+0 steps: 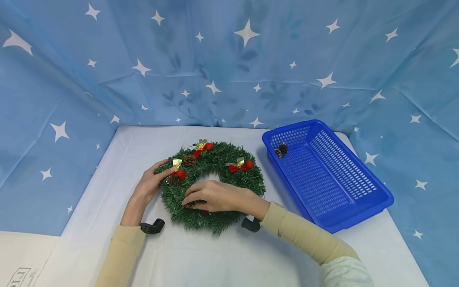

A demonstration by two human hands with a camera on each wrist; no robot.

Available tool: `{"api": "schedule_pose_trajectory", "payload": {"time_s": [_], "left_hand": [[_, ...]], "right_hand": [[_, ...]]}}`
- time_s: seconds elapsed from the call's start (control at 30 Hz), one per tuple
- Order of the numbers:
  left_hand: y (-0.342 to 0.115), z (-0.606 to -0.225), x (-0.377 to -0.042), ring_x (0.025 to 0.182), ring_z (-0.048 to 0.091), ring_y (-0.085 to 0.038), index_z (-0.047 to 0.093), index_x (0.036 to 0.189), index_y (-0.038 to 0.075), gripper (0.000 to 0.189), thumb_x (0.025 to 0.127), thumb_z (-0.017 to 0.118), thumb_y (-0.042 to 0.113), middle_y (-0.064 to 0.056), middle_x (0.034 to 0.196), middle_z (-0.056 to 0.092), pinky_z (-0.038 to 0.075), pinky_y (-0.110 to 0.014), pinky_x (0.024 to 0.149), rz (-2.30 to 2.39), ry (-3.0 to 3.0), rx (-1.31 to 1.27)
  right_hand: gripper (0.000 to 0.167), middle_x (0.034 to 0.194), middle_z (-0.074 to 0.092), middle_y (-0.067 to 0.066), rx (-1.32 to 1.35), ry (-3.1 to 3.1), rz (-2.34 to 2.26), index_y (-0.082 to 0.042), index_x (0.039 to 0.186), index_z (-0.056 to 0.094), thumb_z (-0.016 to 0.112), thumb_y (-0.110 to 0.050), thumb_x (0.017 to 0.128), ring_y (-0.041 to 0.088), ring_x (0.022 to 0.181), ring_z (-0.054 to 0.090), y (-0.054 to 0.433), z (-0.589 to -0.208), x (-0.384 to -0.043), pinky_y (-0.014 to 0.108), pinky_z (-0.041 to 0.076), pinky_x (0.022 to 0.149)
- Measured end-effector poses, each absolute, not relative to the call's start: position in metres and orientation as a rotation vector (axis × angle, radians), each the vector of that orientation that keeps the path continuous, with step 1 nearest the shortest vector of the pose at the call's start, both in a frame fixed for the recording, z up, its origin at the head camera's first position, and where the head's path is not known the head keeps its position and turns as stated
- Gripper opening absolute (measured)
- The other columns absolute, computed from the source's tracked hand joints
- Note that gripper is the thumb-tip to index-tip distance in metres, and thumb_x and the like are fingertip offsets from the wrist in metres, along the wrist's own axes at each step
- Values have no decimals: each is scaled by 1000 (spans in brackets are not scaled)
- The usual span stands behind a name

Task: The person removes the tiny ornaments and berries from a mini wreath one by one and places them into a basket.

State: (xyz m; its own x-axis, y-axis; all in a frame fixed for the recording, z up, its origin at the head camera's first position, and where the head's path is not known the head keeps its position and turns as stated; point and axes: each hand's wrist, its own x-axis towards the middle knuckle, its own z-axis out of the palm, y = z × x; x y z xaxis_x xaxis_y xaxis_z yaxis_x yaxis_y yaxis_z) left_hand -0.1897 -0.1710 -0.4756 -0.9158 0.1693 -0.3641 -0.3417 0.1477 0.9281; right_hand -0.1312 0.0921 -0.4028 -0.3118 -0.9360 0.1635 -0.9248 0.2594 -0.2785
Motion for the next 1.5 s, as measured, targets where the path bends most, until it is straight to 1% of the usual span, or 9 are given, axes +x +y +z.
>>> {"api": "schedule_pose_trajectory", "payload": {"time_s": [0.27, 0.5, 0.7, 0.93, 1.13, 1.3, 1.5], "left_hand": [[-170, -479, -191, 158, 4, -42, 24, 166, 18, 77, 102, 66, 32, -15, 173, -3, 15, -68, 124, 1819, 2061, -159], [-170, -482, -194, 158, 6, -42, 25, 166, 17, 77, 102, 66, 31, -15, 173, -5, 15, -65, 125, 1834, 2052, -158], [-169, -479, -192, 159, 2, -42, 24, 166, 18, 77, 102, 66, 31, -13, 173, -5, 13, -69, 123, 1826, 2049, -161], [-169, -477, -190, 159, 1, -41, 26, 165, 19, 78, 101, 68, 34, -11, 173, -6, 13, -68, 124, 1823, 2062, -164], [-169, -475, -189, 159, 1, -40, 28, 165, 19, 80, 100, 69, 37, -11, 173, -7, 13, -70, 123, 1820, 2068, -167], [-170, -476, -189, 159, 0, -41, 27, 165, 18, 79, 101, 69, 36, -11, 173, -7, 13, -70, 123, 1817, 2065, -165], [-170, -477, -190, 159, 0, -41, 24, 166, 18, 78, 102, 67, 32, -12, 173, -11, 13, -69, 124, 1826, 2052, -158]], "right_hand": [[26, 125, 71, 5, -1893, 2473, -489, -13, 125, 76, 72, -13, 98, 15, 117, 67, 98, -400, -135, 15, 50, 101], [25, 125, 72, 7, -1871, 2466, -473, -13, 122, 77, 73, -12, 98, 14, 109, 72, 103, -395, -139, 10, 53, 91], [25, 125, 72, 7, -1851, 2480, -480, -11, 123, 77, 72, -11, 98, 13, 109, 71, 109, -393, -140, 9, 52, 90], [29, 132, 69, 10, -1759, 2509, -460, -11, 125, 75, 75, -11, 96, 18, 116, 69, 117, -389, -139, 16, 55, 92], [30, 132, 68, 13, -1711, 2517, -489, -10, 125, 75, 75, -10, 95, 17, 107, 73, 124, -387, -139, 17, 57, 88], [28, 130, 69, 12, -1698, 2513, -514, -10, 124, 75, 74, -10, 96, 15, 103, 74, 128, -386, -140, 15, 57, 86], [27, 127, 71, 9, -1698, 2546, -489, -10, 123, 76, 74, -10, 96, 15, 105, 73, 134, -384, -141, 16, 57, 87]]}}
